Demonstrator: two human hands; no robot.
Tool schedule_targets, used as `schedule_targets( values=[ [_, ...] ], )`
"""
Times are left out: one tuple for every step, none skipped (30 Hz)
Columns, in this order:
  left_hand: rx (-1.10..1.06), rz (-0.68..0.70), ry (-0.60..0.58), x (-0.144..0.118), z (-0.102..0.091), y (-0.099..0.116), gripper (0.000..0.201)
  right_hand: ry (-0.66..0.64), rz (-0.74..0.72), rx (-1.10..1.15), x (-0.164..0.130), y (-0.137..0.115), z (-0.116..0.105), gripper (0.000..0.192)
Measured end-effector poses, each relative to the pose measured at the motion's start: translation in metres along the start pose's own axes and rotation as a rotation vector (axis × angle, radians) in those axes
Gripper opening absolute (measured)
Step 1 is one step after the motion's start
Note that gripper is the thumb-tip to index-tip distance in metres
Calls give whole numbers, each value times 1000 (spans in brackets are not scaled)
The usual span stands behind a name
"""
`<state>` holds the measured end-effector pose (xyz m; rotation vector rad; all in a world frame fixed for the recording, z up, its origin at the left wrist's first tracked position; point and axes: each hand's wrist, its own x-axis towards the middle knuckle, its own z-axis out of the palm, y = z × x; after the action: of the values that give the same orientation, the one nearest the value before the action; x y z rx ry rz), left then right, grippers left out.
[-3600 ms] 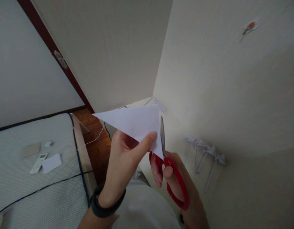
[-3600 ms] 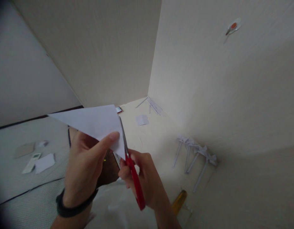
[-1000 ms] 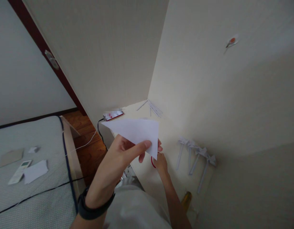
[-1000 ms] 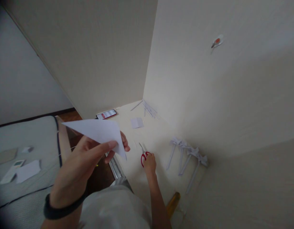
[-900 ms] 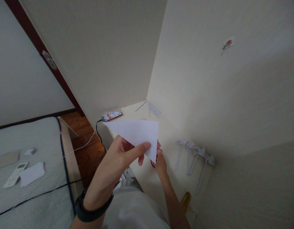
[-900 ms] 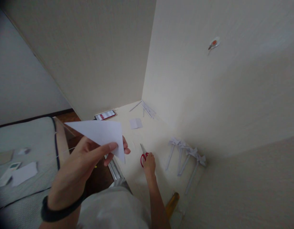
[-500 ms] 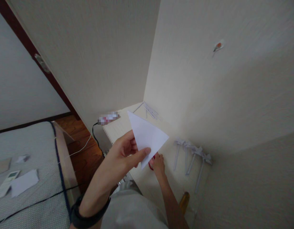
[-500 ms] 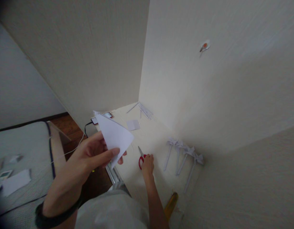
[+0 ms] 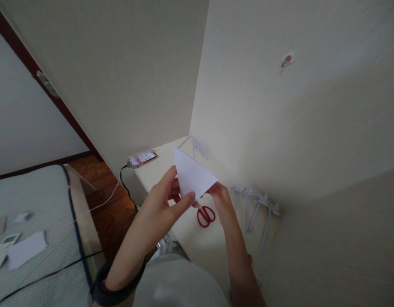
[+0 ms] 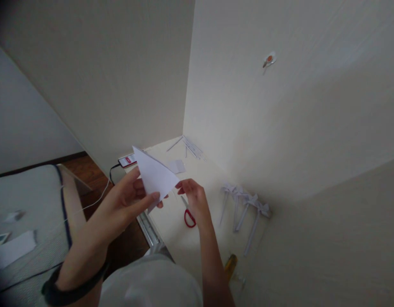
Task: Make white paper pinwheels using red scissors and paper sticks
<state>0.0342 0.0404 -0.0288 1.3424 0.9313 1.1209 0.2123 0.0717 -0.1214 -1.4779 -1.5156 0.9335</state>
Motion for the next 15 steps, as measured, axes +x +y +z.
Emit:
schedule_targets(
  values=[
    [52,10,-5,1,0,-2,26,15,-68,59,-5,-16,-8,47],
    [104,18,-9,1,1,-3,25,31,-191,177,-11,-30,-15,43],
    [154,24,-16,2,1,-4,25,33,-273,257,-18,-41,-21,37],
    [199,30,-30,3,2,-6,26,51,-317,296,-23,-50,-25,29],
    [237,34,-50,4,2,-7,26,83,-335,313,-28,-56,-27,22],
    [270,40,-70,4,2,-8,26,99,-323,322,-31,-59,-29,17],
    [300,44,-89,5,3,-10,26,114,-311,334,-33,-60,-28,12],
    [326,45,-104,6,3,-12,26,123,-295,349,-34,-59,-27,9],
    [350,45,-112,6,3,-13,27,125,-282,368,-34,-56,-25,8],
    [372,46,-111,7,3,-15,29,128,-277,390,-33,-53,-24,8],
    [392,47,-107,7,3,-16,32,126,-273,410,-33,-51,-22,8],
    [409,44,-105,7,3,-17,36,123,-270,427,-32,-49,-20,9],
    [422,40,-109,7,3,-18,39,117,-269,443,-32,-47,-19,9],
    [432,34,-119,6,4,-18,42,110,-269,460,-32,-46,-19,9],
    [439,24,-134,6,5,-18,45,105,-270,479,-32,-46,-18,10]
  ],
)
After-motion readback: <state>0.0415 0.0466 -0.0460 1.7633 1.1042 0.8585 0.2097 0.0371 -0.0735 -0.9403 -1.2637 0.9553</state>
